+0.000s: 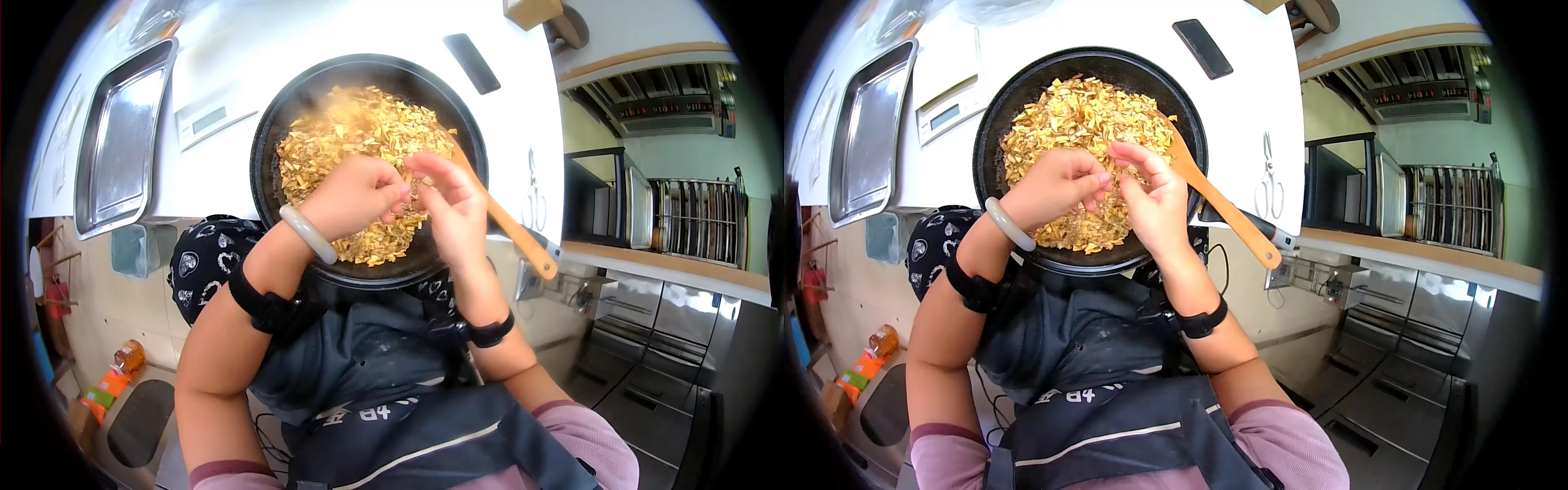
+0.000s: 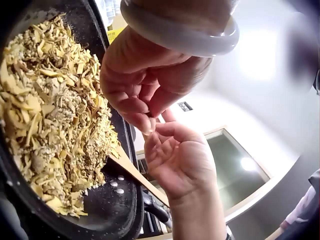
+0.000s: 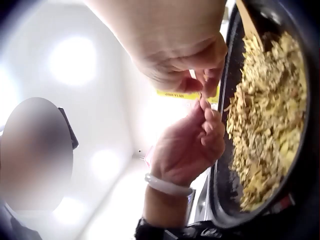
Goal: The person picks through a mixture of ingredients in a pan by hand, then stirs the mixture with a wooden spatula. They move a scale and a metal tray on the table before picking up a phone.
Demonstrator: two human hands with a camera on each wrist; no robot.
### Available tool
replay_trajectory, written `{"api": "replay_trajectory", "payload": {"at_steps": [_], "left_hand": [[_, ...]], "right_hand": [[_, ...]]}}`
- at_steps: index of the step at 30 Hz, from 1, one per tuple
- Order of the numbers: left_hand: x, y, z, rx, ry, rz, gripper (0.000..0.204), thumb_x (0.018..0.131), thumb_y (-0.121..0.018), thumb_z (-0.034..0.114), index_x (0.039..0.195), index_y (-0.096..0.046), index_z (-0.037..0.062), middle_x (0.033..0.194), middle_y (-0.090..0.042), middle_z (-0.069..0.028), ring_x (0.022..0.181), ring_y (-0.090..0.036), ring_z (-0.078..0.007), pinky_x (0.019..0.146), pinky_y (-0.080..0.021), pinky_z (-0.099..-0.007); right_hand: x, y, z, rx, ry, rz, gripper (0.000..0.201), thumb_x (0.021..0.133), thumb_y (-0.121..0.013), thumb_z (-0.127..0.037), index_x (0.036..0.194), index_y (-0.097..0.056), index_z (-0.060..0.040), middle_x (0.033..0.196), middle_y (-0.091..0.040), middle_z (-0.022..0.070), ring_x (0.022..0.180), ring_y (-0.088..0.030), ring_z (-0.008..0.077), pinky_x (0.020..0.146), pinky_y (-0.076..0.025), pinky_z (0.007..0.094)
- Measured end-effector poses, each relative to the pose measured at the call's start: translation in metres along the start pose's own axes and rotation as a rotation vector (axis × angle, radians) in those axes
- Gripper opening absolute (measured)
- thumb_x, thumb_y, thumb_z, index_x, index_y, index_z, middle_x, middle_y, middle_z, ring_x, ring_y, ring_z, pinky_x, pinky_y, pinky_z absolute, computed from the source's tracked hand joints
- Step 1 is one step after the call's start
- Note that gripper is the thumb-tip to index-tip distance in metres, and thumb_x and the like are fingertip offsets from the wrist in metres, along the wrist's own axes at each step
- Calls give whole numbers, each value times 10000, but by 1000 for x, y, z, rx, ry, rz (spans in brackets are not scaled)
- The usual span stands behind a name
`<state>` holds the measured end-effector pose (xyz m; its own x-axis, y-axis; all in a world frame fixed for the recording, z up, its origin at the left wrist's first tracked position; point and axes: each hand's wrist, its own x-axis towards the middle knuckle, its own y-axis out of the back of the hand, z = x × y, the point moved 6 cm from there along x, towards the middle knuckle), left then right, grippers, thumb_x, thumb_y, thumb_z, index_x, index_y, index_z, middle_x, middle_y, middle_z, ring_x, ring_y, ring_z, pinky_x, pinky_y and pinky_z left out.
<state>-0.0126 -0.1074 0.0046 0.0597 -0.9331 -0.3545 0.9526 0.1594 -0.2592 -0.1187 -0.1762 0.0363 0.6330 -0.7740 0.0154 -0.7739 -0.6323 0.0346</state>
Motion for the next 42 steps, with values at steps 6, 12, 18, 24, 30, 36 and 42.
{"api": "replay_trajectory", "payload": {"at_steps": [6, 12, 18, 24, 30, 36, 42], "left_hand": [[-5, 0, 15, 522, -298, 15, 152, 877, -535, 85, 834, -613, -38, 706, -614, -80, 632, -600, -142, 578, -477, -261], [-18, -10, 33, 1021, -583, 204, 158, 863, -553, 80, 792, -630, -39, 674, -617, -72, 625, -607, -128, 555, -488, -251], [-12, 24, 29, 268, -197, 326, 145, 855, -572, 73, 822, -637, -52, 645, -633, -83, 531, -584, -101, 515, -485, -241], [-23, 48, 50, 819, -396, 630, 173, 738, -646, 12, 909, -658, -15, 892, -597, -147, 770, -591, -249, 701, -477, -304], [-23, 60, 52, 951, -433, 701, 164, 772, -628, 63, 920, -658, -2, 886, -594, -149, 876, -569, -293, 797, -451, -358], [-20, 61, 46, 887, -510, 645, 167, 809, -587, 63, 952, -650, 7, 894, -596, -150, 871, -577, -285, 784, -457, -341], [-14, 42, 47, 525, -447, 345, 194, 850, -600, 115, 990, -625, -17, 876, -642, -98, 787, -591, -157, 703, -471, -265]], "right_hand": [[-4, -1, -26, -773, 281, -280, 200, 803, -621, -53, 1001, -650, -56, 869, -634, 108, 749, -632, 256, 639, -500, 316], [-4, -2, -27, -799, 202, -331, 92, 800, -639, -76, 874, -627, -23, 795, -617, 108, 685, -617, 260, 606, -487, 317], [5, 1, -11, -641, 108, -101, 115, 797, -641, -86, 858, -607, 6, 752, -606, 115, 680, -616, 218, 616, -482, 307], [56, 0, 1, -996, 200, -180, 315, 783, -660, -139, 1068, -618, -12, 1047, -583, 194, 992, -578, 295, 871, -449, 367], [55, -43, 5, -899, -19, -470, 408, 746, -731, -178, 1086, -618, 16, 948, -649, 182, 805, -649, 196, 714, -508, 284], [43, -33, 5, -545, -164, -363, 253, 851, -605, -30, 1093, -603, 44, 868, -669, 95, 800, -656, 139, 616, -500, 214], [33, -18, -1, -23, -283, -222, 278, 914, -528, -86, 1151, -547, 59, 945, -648, 116, 776, -664, 157, 550, -497, 199]]}}
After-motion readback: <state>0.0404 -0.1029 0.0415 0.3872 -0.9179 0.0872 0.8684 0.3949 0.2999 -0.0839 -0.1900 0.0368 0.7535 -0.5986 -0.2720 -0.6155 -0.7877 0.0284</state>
